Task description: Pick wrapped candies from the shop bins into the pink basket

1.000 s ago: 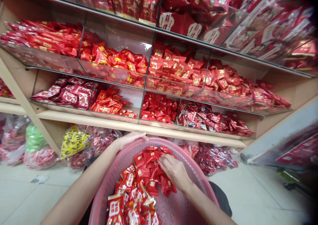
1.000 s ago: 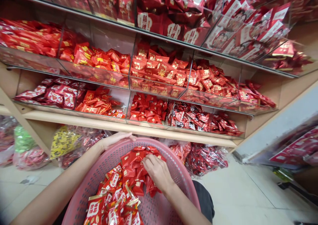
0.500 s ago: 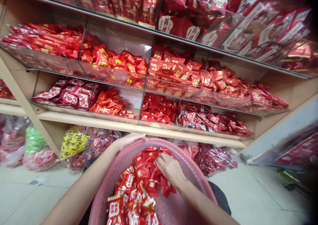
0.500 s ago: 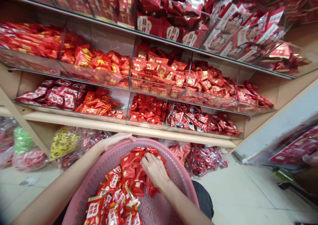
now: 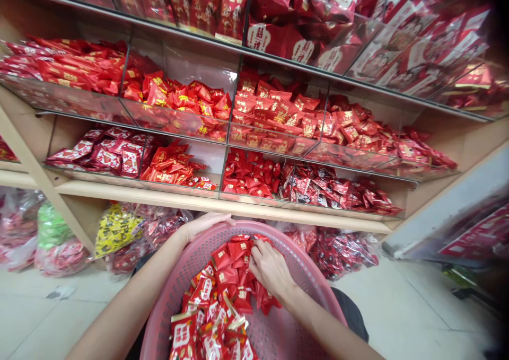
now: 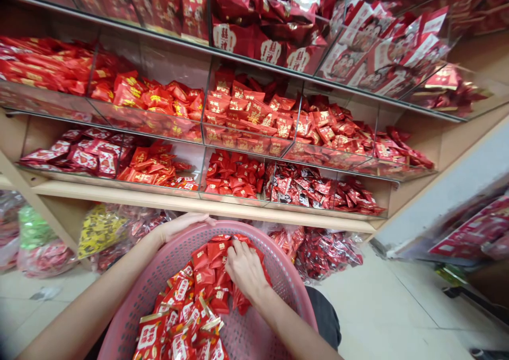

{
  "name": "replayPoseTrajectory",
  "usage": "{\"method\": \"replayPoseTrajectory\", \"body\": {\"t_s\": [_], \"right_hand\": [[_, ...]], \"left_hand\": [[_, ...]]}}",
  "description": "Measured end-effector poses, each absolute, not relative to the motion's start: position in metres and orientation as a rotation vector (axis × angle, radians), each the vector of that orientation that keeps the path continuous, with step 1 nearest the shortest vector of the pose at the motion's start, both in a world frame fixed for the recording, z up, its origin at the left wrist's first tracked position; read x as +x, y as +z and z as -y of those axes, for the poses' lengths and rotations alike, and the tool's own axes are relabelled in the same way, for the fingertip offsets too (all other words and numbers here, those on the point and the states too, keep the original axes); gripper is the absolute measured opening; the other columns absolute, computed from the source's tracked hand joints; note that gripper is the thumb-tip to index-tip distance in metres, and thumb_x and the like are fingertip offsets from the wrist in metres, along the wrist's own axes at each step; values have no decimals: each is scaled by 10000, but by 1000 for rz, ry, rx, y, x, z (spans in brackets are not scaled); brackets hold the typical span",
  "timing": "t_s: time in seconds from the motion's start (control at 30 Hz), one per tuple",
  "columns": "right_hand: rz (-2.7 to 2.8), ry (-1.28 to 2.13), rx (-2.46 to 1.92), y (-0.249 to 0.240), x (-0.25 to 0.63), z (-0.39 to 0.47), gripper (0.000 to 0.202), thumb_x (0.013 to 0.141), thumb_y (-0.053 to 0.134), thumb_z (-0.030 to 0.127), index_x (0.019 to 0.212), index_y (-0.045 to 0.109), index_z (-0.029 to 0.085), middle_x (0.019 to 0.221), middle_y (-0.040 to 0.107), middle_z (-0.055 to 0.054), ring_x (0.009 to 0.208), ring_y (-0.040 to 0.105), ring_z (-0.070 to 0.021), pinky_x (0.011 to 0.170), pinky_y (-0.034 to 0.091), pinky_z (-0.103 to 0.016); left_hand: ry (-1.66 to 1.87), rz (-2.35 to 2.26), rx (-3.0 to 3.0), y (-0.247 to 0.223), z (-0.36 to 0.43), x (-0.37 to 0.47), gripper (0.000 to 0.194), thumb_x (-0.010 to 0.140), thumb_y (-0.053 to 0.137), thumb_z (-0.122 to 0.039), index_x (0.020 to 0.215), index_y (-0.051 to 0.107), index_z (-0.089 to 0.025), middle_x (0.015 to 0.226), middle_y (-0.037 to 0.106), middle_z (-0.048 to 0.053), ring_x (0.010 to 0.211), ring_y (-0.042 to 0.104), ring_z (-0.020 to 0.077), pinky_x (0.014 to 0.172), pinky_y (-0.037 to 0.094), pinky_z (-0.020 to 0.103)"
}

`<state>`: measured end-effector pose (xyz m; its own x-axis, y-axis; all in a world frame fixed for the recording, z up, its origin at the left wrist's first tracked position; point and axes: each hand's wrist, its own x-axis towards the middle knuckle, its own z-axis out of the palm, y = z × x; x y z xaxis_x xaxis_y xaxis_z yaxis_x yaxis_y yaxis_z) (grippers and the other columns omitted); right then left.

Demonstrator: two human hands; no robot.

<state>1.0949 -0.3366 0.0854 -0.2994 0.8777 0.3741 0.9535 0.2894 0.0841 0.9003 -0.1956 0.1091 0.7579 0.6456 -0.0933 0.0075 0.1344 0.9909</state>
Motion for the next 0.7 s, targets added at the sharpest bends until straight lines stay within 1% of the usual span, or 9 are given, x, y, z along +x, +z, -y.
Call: {"method": "replayPoseTrajectory", "body": {"t_s": [0.17,0.33,0.57,0.63,0.7], "right_hand": [[2309,-414,-1699,85,1096,339,63,807,424,171,824,469,211,948,563,-59,846,544,-193,717,464,-313],[2278,-399,-1687,88,1094,342,50,813,435,215,850,469,216,967,563,-62,855,551,-193,729,460,-310],[2120,-291,-1684,108,1108,364,146,834,403,242,925,513,212,1000,571,-68,842,580,-183,687,481,-281],[2003,-252,-1702,113,1122,380,194,838,394,246,982,520,214,1051,565,-73,882,582,-189,709,487,-290],[1855,-210,-1733,114,1138,404,221,840,404,274,1021,520,223,1095,554,-75,946,567,-200,771,482,-312]], "left_hand": [[480,-580,1353,110,196,900,351,752,545,-448,897,668,-152,1011,638,66,988,545,219,937,349,320],[489,-594,1350,111,198,900,354,744,552,-455,882,669,-151,1019,637,66,991,546,217,935,352,311],[489,-602,1343,110,197,898,355,736,558,-461,877,670,-155,999,642,65,967,557,217,935,351,316],[487,-599,1344,110,197,897,358,736,559,-460,878,670,-151,1000,641,70,975,554,222,931,355,319],[486,-608,1342,112,198,897,363,738,555,-458,884,667,-145,1009,638,76,990,548,228,927,359,321]]}}
